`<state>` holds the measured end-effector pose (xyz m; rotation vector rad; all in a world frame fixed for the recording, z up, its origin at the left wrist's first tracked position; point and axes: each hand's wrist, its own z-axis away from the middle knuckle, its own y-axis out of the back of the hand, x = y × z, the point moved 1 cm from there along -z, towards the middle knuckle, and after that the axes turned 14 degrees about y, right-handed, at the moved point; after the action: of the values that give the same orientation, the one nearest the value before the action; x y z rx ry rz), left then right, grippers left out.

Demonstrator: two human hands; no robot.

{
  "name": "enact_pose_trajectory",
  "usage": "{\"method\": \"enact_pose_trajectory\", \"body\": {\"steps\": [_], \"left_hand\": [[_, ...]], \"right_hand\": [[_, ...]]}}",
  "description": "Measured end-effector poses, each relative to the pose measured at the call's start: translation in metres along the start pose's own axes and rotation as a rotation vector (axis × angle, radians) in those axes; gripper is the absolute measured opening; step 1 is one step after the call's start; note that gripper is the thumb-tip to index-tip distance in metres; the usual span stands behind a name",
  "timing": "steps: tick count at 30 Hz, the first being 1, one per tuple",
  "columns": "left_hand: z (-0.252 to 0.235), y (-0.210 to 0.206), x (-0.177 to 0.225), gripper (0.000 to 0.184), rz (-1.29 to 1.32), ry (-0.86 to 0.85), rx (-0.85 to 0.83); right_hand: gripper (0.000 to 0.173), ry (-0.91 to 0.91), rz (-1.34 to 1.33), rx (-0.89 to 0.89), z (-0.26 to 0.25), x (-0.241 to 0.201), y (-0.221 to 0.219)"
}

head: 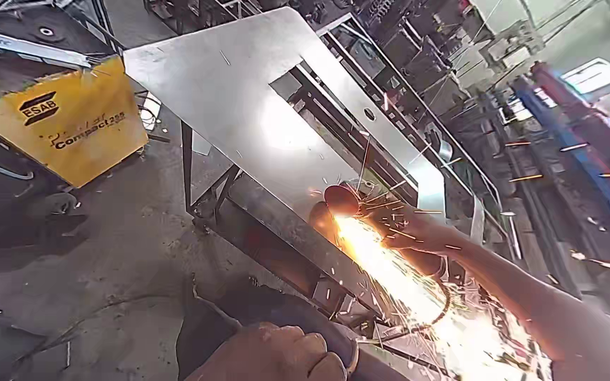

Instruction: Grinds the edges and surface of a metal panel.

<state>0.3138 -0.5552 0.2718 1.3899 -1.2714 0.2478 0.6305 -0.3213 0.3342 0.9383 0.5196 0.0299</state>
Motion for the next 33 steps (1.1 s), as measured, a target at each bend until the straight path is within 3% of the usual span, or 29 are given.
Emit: {"method": "enact_pose_trajectory", "body": {"steps": [4, 9, 16, 21, 33], "left_hand": [[0.006, 0.012, -0.005, 0.020, 0.004, -0.022, -0.018], [0.014, 0.026, -0.011, 0.019, 0.008, -0.032, -0.046], [0.030, 0.037, -0.025, 0.018, 0.028, -0.003, -0.125], [0.020, 0.041, -0.029, 0.019, 0.027, -0.005, -0.205], [-0.018, 0.018, -0.035, 0.018, -0.005, -0.040, -0.244]], "right_hand": [[0.080, -0.101, 0.005, 0.005, 0.005, -0.012, -0.006], [0.055, -0.106, -0.122, 0.099, 0.009, -0.018, -0.021], [0.084, -0.152, -0.370, 0.187, 0.013, -0.015, -0.035], [0.082, -0.177, -0.308, 0.222, 0.022, -0.012, -0.031], [0.080, -0.172, -0.107, 0.119, 0.014, 0.004, -0.031]]}}
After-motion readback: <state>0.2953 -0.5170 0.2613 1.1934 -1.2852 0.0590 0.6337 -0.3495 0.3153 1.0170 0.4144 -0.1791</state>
